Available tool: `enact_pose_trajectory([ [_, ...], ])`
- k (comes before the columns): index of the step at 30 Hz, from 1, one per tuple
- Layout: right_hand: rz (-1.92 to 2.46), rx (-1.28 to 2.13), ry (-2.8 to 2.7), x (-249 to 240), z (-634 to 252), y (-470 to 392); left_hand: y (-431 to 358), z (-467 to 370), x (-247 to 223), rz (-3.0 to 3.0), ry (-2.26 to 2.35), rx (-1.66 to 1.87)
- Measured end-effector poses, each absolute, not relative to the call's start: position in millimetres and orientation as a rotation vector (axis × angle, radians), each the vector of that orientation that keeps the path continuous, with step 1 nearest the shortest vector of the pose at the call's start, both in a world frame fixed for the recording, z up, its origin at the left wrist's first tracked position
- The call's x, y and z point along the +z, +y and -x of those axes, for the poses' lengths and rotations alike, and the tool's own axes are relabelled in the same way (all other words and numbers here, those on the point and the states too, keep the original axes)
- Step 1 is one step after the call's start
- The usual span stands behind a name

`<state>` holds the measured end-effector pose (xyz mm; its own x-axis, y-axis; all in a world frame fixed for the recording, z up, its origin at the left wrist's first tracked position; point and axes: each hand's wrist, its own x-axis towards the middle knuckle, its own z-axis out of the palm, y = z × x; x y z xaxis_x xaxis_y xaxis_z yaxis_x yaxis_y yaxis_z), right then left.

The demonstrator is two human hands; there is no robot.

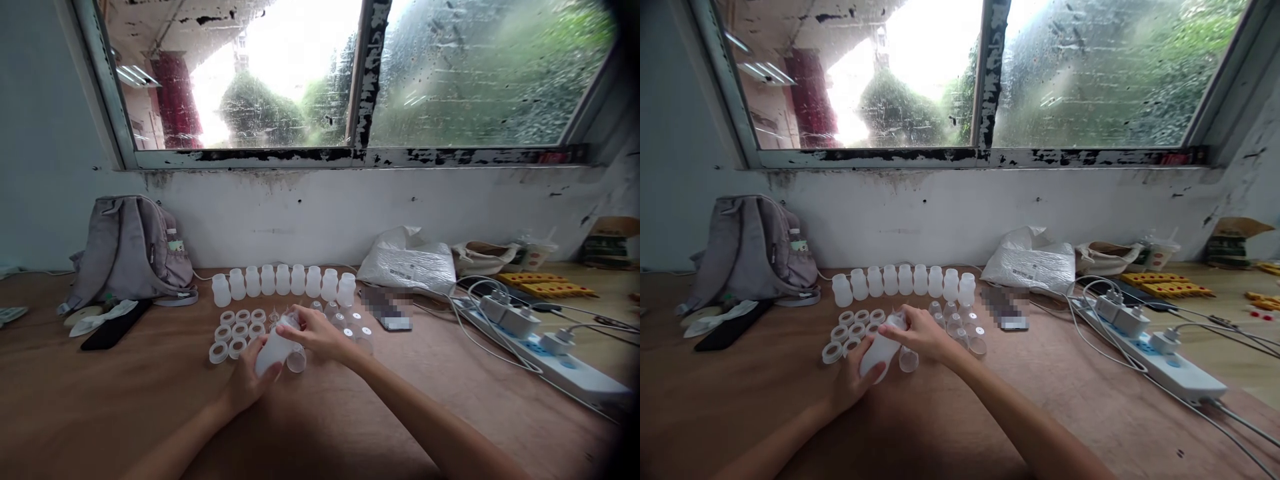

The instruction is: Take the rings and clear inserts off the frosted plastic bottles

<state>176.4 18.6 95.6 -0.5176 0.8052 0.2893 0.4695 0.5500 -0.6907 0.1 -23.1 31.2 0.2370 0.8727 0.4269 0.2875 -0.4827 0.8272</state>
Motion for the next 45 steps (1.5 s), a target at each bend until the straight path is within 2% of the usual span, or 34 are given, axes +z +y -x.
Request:
enact_pose_trajectory([
  [3, 1.067, 0.686, -2.065, 90.4, -169.4, 13.7, -30.3, -5.6, 32.9, -1.885, 0.983, 1.179],
  [7, 1.047, 0.772, -1.900, 85.6, -163.5, 11.7, -35.5, -12.5, 30.4, -1.412, 0.808, 1.006],
  [14, 0.742, 1.242, -1.791, 89.8, -167.2, 13.4, -35.3, -10.6, 31.4, -0.767, 0.366, 0.783],
  [17, 0.582, 1.529, -1.743, 94.9, -174.3, 19.5, -30.2, -5.5, 30.4, -0.689, 0.267, 0.805],
  [20, 0.520, 1.650, -1.666, 96.8, -181.8, 29.8, -22.5, -2.2, 26.5, -0.693, 0.347, 0.900],
  [27, 0.860, 1.358, -1.615, 80.2, -185.5, 49.3, -15.5, 0.1, 17.5, -0.779, 0.531, 0.919],
  [41, 0.786, 1.225, -1.601, 97.5, -198.3, 55.7, -16.7, 1.8, 17.3, -0.940, 0.586, 0.786],
  [45, 0.833, 1.090, -1.521, 99.6, -206.3, 63.4, -18.9, -1.9, 21.7, -1.085, 0.589, 0.925],
])
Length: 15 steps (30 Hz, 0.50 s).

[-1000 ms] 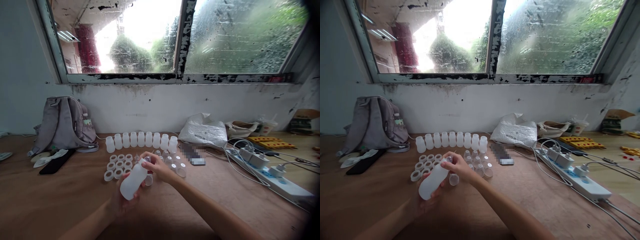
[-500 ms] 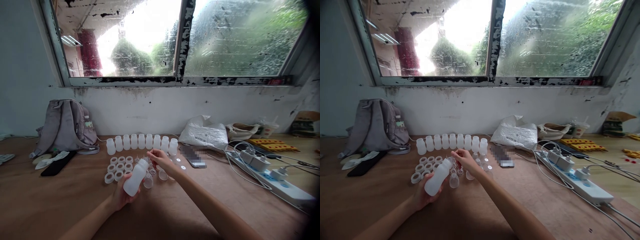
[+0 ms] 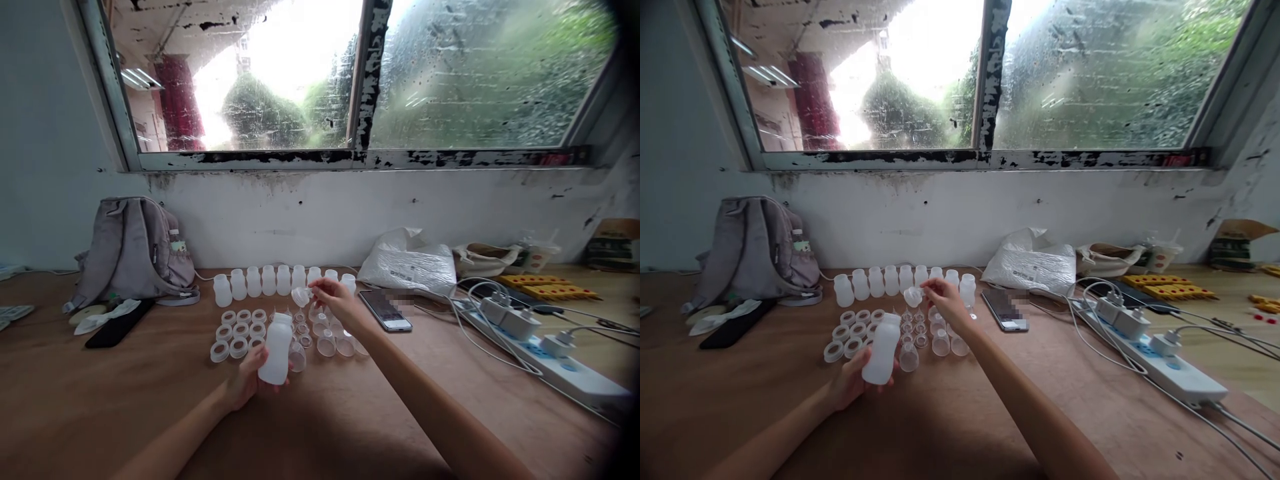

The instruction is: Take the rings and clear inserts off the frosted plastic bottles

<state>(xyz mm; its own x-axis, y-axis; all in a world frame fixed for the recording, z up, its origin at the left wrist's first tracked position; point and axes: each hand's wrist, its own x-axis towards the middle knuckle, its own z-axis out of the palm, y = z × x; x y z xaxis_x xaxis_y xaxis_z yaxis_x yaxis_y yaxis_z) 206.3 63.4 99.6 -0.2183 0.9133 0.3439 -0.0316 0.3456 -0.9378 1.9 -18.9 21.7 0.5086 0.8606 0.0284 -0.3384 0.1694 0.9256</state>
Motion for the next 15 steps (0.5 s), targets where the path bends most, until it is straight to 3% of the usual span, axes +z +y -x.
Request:
enact_pose_trajectory([
  [5, 0.899, 1.025, -1.552, 98.4, -211.7, 69.3, 7.0, 16.9, 41.5, -1.376, 0.874, 1.310],
  [9, 0.959, 0.920, -1.592, 96.7, -212.6, 70.9, 49.6, 69.9, 47.0, -1.539, 1.471, 1.641],
  [15, 1.043, 0.754, -1.731, 96.5, -208.4, 65.6, 90.6, 144.2, 19.3, -1.504, 2.119, 1.486],
])
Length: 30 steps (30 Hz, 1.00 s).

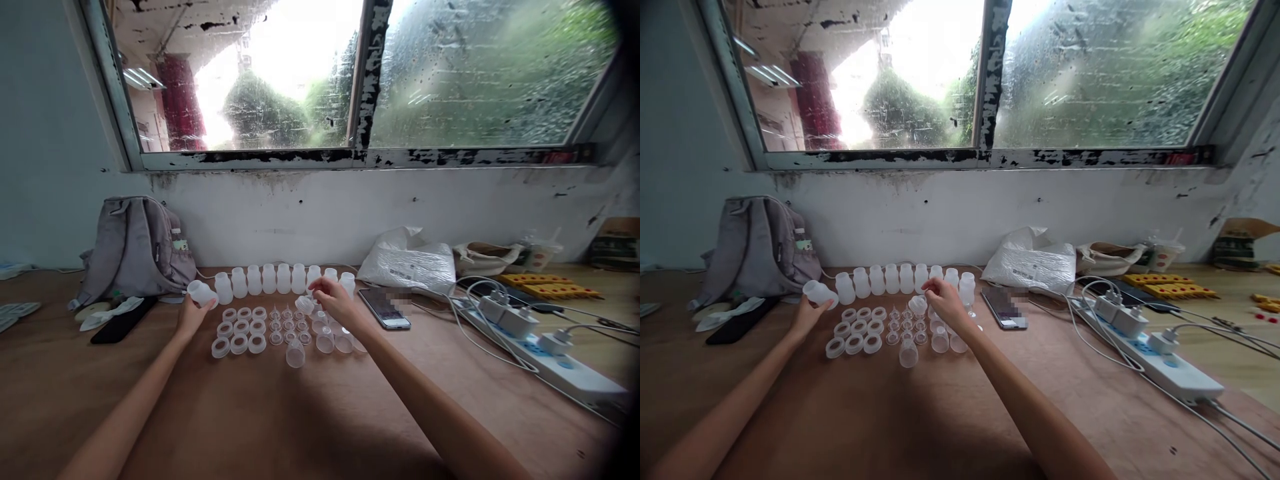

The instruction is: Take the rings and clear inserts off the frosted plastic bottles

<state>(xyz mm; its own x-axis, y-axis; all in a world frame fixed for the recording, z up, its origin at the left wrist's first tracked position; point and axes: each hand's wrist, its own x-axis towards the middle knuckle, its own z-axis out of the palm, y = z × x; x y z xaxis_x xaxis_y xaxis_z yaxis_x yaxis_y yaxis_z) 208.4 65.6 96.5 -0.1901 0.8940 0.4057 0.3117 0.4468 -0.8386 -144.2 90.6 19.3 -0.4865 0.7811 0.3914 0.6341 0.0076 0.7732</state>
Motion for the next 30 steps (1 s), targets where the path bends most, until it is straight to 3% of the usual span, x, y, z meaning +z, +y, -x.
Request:
enact_pose_trajectory([
  [11, 1.047, 0.622, -1.947, 98.3, -202.4, 55.1, 105.8, 143.3, -3.1, -1.479, 2.116, 1.531],
  [17, 1.011, 0.670, -1.974, 93.9, -200.4, 55.7, 62.0, 91.0, 24.5, -1.543, 1.986, 2.002],
  [22, 0.931, 0.934, -1.985, 89.2, -192.3, 48.5, 1.9, 10.1, 47.2, -1.903, 1.400, 1.461],
  [25, 0.846, 1.091, -2.062, 90.1, -186.9, 38.5, -18.0, -17.7, 45.3, -1.886, 1.258, 1.331],
  [30, 0.830, 0.804, -2.299, 88.2, -180.0, 25.5, -21.1, -18.6, 32.8, -1.799, 1.183, 1.414],
])
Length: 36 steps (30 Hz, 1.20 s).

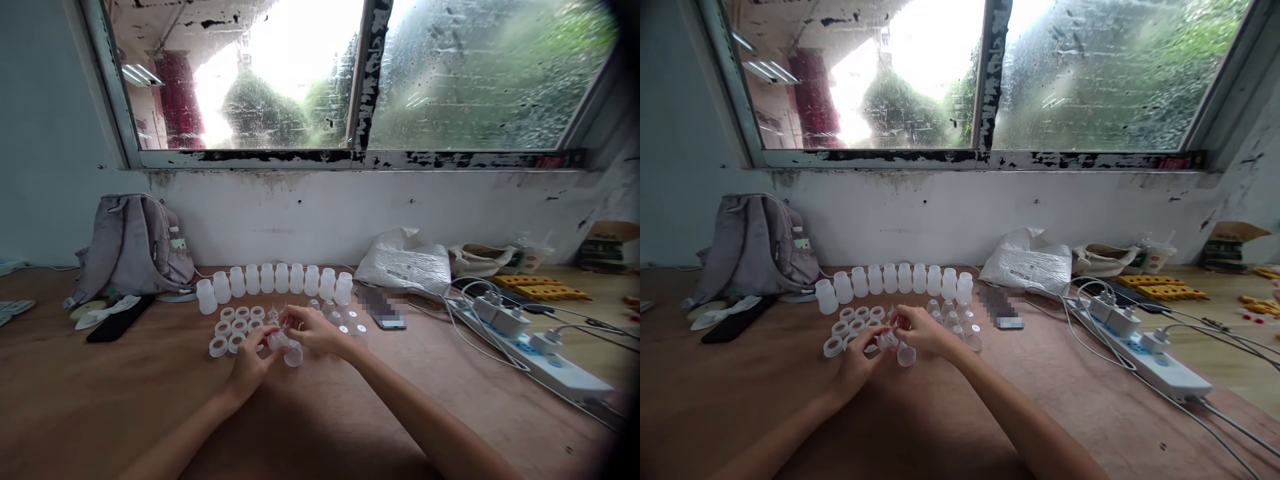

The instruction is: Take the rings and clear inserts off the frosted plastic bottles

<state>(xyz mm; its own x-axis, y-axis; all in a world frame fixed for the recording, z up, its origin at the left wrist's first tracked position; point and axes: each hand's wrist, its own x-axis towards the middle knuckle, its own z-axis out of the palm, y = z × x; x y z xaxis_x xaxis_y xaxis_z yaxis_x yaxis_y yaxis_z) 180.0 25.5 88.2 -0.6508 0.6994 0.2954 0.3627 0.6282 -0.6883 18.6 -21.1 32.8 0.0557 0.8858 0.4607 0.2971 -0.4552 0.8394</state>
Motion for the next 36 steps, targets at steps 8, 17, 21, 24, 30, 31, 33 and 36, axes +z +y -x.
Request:
enact_pose_trajectory([
  [8, 0.876, 0.453, -2.454, 76.7, -167.4, 14.1, -21.3, -6.9, 24.3, -1.938, 1.235, 1.472],
  [17, 0.867, 0.419, -2.503, 72.9, -164.1, 11.3, -24.6, -4.1, 24.1, -2.007, 1.207, 1.481],
  [21, 0.845, 0.407, -2.523, 69.7, -164.0, 12.9, -22.7, -1.4, 23.0, -2.117, 1.205, 1.462],
  [24, 0.832, 0.399, -2.533, 69.4, -164.3, 13.2, -21.2, -0.5, 21.9, -2.194, 1.213, 1.454],
  [30, 0.838, 0.370, -2.516, 66.9, -162.6, 13.7, -20.6, -0.2, 19.6, -2.289, 1.229, 1.456],
  [31, 0.839, 0.369, -2.503, 66.4, -162.2, 13.9, -20.7, 0.3, 19.8, -2.293, 1.229, 1.446],
  [33, 0.832, 0.384, -2.482, 66.2, -162.1, 14.3, -20.4, 2.3, 21.0, -2.304, 1.215, 1.414],
  [36, 0.776, 0.449, -2.473, 69.1, -163.8, 15.3, -17.6, 9.3, 25.6, -2.377, 1.147, 1.371],
])
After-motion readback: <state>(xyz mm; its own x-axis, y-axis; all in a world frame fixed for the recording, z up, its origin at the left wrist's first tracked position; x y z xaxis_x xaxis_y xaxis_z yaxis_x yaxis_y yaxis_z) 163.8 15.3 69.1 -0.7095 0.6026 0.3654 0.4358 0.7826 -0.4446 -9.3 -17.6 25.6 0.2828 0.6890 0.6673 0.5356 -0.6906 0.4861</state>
